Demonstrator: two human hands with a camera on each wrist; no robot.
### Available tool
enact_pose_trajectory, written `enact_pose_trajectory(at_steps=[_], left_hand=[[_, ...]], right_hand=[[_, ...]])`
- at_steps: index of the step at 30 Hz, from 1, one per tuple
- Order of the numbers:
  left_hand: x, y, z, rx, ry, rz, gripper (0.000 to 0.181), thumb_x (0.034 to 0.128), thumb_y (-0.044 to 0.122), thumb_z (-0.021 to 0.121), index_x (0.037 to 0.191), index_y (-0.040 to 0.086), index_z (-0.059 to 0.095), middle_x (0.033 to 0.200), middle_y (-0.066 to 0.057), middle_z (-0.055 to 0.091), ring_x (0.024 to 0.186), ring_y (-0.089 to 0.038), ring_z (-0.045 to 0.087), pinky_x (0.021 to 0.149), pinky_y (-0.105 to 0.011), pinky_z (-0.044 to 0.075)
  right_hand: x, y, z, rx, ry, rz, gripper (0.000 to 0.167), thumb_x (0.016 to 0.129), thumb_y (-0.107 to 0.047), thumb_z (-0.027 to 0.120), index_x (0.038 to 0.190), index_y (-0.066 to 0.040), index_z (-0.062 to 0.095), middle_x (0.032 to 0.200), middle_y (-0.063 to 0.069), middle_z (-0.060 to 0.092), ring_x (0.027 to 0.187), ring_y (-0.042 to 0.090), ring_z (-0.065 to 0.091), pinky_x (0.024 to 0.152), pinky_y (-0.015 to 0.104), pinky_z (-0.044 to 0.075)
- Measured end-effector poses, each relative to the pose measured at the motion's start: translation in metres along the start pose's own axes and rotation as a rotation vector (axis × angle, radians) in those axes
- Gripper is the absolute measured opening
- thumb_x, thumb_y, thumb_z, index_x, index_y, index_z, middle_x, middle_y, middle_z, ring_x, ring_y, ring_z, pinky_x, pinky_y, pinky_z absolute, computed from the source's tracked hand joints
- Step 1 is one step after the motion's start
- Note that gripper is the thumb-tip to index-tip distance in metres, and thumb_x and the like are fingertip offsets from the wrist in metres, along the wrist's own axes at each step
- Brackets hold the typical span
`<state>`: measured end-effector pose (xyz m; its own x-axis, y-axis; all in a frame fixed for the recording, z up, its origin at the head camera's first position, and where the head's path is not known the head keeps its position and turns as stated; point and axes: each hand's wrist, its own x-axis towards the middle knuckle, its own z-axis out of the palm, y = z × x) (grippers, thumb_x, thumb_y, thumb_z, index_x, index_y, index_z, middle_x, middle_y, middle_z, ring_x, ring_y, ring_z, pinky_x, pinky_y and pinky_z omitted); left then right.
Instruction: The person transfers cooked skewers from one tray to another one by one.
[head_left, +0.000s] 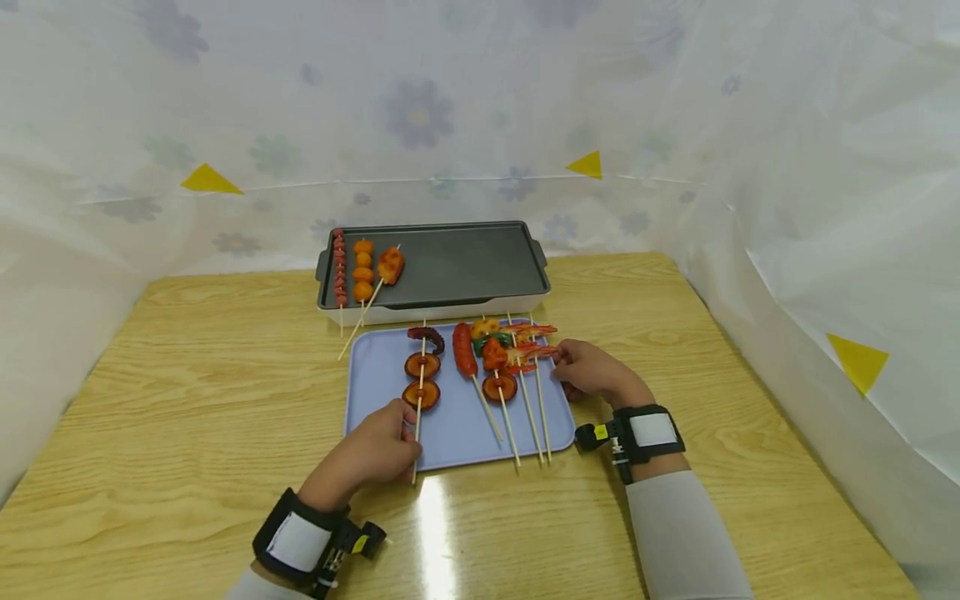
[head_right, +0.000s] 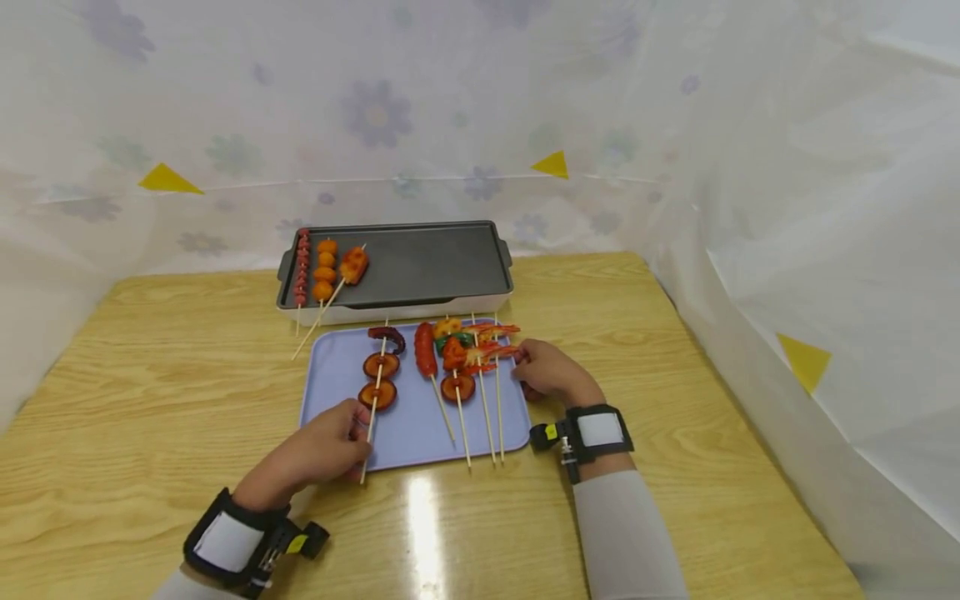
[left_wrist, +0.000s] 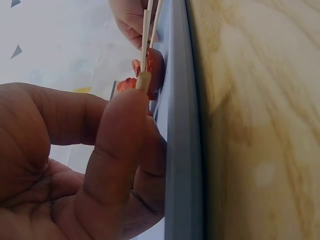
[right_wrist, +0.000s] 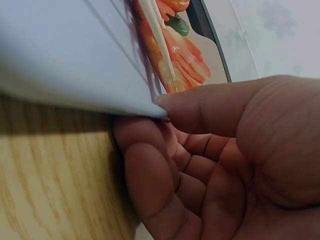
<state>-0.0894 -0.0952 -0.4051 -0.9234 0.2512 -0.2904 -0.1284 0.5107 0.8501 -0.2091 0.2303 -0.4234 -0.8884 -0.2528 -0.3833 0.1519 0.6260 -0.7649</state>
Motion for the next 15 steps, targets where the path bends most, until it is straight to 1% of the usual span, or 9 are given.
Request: enact_pose_trajectory(at_steps=[5, 8, 15], left_hand=[[0.0033, 0.0009, 0.0026, 0.02, -0.01, -0.007, 0.025, 0.0816, -0.006, 0.057, 0.105, -0.001, 0.049, 0.071, -0.007, 0.058, 0.05, -0.019, 0.058, 0.05, -0.027, 0.041], [0.0051, 0.0023, 0.0039, 0.028, -0.015, -0.021, 0.024, 0.0828, -0.004, 0.058, 0.105, 0.0, 0.05, 0.072, -0.007, 0.059, 0.052, -0.019, 0.058, 0.05, -0.028, 0.042], [0.0068, 0.0059, 0.0037, 0.055, -0.029, -0.037, 0.023, 0.0835, -0.002, 0.058, 0.105, 0.001, 0.051, 0.065, -0.007, 0.059, 0.052, -0.018, 0.054, 0.051, -0.028, 0.039]], right_hand=[[-0.0002, -0.0002, 0.0002, 0.003, -0.002, 0.0, 0.014, 0.096, -0.004, 0.054, 0.109, 0.002, 0.051, 0.086, 0.011, 0.056, 0.066, 0.019, 0.056, 0.055, 0.029, 0.05], [-0.0007, -0.0002, 0.0003, 0.002, -0.002, -0.001, 0.014, 0.096, -0.004, 0.054, 0.108, 0.002, 0.051, 0.085, 0.011, 0.056, 0.066, 0.019, 0.056, 0.054, 0.029, 0.049], [-0.001, -0.0003, 0.0007, 0.004, 0.0, -0.005, 0.014, 0.096, -0.004, 0.054, 0.108, 0.002, 0.051, 0.086, 0.011, 0.056, 0.066, 0.019, 0.056, 0.055, 0.029, 0.05]])
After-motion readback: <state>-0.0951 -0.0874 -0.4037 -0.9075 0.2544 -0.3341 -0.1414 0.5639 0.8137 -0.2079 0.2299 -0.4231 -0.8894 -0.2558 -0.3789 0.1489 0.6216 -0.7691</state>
